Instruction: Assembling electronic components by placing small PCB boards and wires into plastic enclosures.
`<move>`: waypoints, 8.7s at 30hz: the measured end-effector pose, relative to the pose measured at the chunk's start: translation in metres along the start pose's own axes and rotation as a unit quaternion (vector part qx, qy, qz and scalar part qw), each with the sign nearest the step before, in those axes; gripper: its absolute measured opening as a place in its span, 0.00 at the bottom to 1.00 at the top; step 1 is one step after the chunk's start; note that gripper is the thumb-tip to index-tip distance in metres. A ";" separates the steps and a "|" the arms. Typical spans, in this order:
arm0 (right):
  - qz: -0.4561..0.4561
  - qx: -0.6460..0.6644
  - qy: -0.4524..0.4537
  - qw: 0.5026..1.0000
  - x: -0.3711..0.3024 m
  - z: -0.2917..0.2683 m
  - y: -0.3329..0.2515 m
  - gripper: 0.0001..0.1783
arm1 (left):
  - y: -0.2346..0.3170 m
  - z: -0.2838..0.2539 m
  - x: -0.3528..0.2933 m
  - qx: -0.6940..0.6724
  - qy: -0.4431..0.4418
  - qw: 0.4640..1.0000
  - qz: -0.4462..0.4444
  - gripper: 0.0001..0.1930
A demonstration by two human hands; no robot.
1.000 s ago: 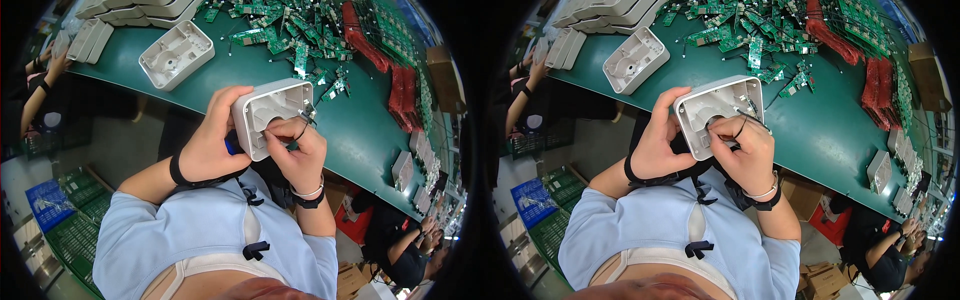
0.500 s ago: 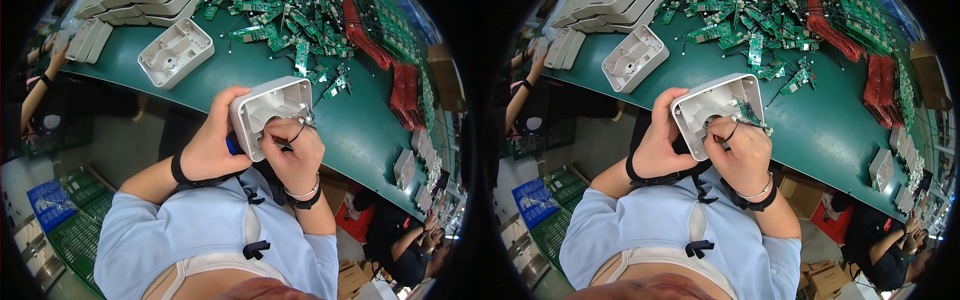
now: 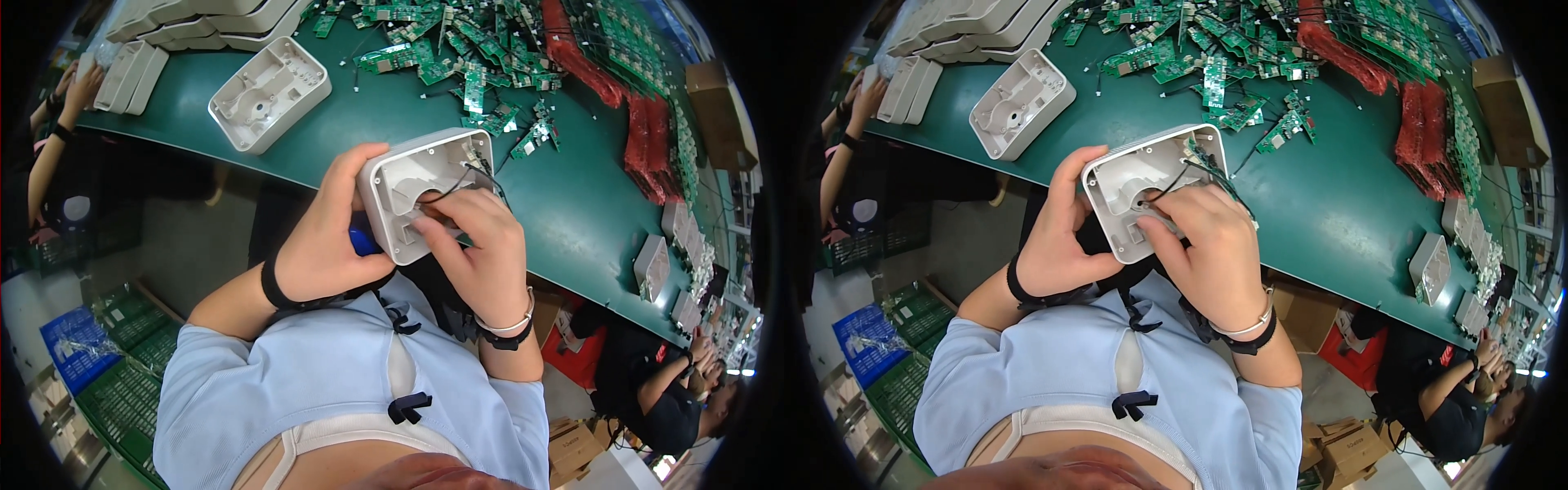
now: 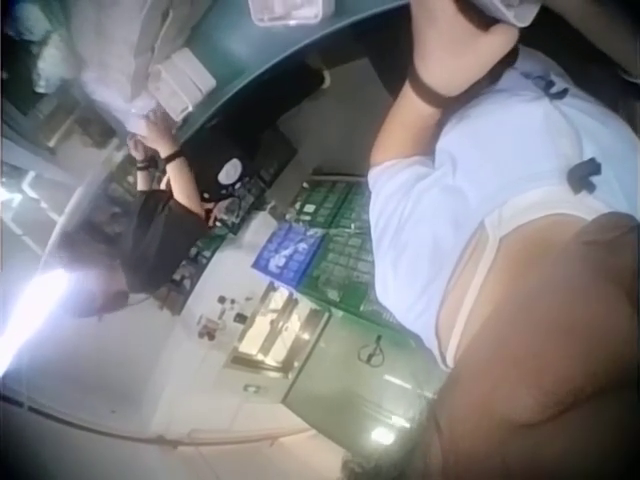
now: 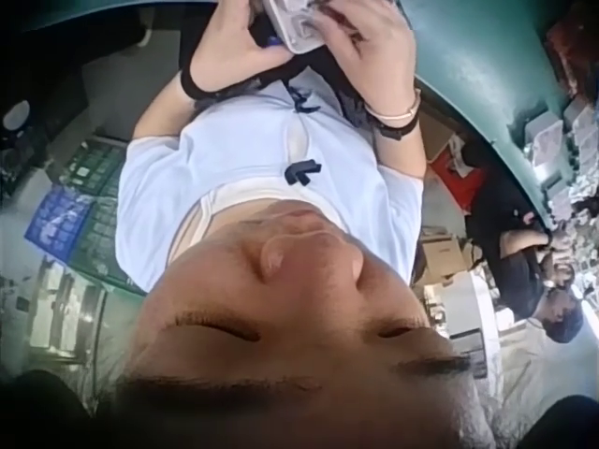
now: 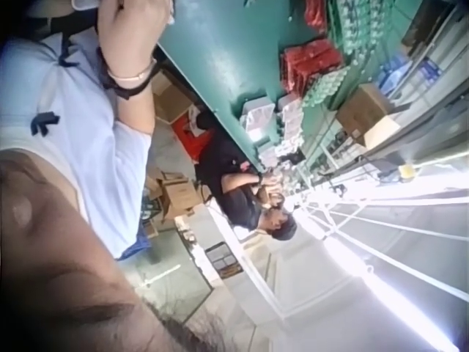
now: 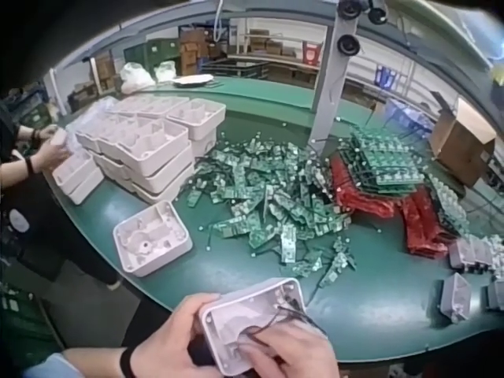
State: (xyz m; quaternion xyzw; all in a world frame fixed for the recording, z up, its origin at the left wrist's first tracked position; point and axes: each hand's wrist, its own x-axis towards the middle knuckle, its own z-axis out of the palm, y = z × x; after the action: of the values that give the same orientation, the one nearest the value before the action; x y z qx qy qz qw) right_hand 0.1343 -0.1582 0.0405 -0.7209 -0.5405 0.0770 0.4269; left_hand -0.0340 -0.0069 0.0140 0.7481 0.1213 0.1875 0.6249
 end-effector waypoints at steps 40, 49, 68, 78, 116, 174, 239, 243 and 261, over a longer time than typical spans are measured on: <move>0.052 -0.013 0.069 0.996 -0.002 -0.025 0.003 0.19 | 0.002 -0.021 0.010 0.007 -0.009 0.999 -0.033 0.57; -0.077 0.039 -0.076 0.993 -0.013 -0.023 0.000 0.20 | 0.001 -0.013 0.005 -0.025 -0.025 0.999 -0.027 0.58; -0.036 0.116 -0.109 0.987 -0.019 -0.020 0.005 0.14 | -0.011 -0.012 0.012 -0.126 -0.044 0.990 -0.051 0.61; -0.030 0.017 -0.061 0.998 -0.004 -0.013 -0.011 0.17 | -0.010 -0.018 0.010 -0.105 -0.054 0.991 -0.055 0.62; 0.126 -0.507 0.059 0.851 -0.169 -0.237 0.126 0.11 | -0.043 -0.154 -0.015 0.251 0.219 0.943 -0.027 0.59; 0.088 0.186 0.074 0.976 0.003 0.020 0.003 0.08 | 0.001 -0.014 0.015 0.214 0.037 0.972 0.088 0.60; 0.052 0.013 0.013 0.999 -0.002 0.029 -0.006 0.10 | -0.003 -0.007 0.004 0.071 0.007 0.997 0.006 0.57; 0.031 0.111 0.061 0.992 -0.001 0.022 -0.004 0.17 | -0.008 -0.008 0.011 0.037 -0.001 0.999 -0.007 0.56; 0.164 0.581 0.001 0.797 0.000 -0.001 0.018 0.12 | -0.006 -0.015 0.012 0.035 0.022 0.999 -0.015 0.58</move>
State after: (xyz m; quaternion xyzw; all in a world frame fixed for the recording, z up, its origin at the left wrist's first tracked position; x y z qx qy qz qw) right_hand 0.1478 -0.1598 0.0284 -0.4151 -0.2667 0.4448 0.7474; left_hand -0.0292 0.0128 0.0124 0.7632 0.1529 0.1899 0.5984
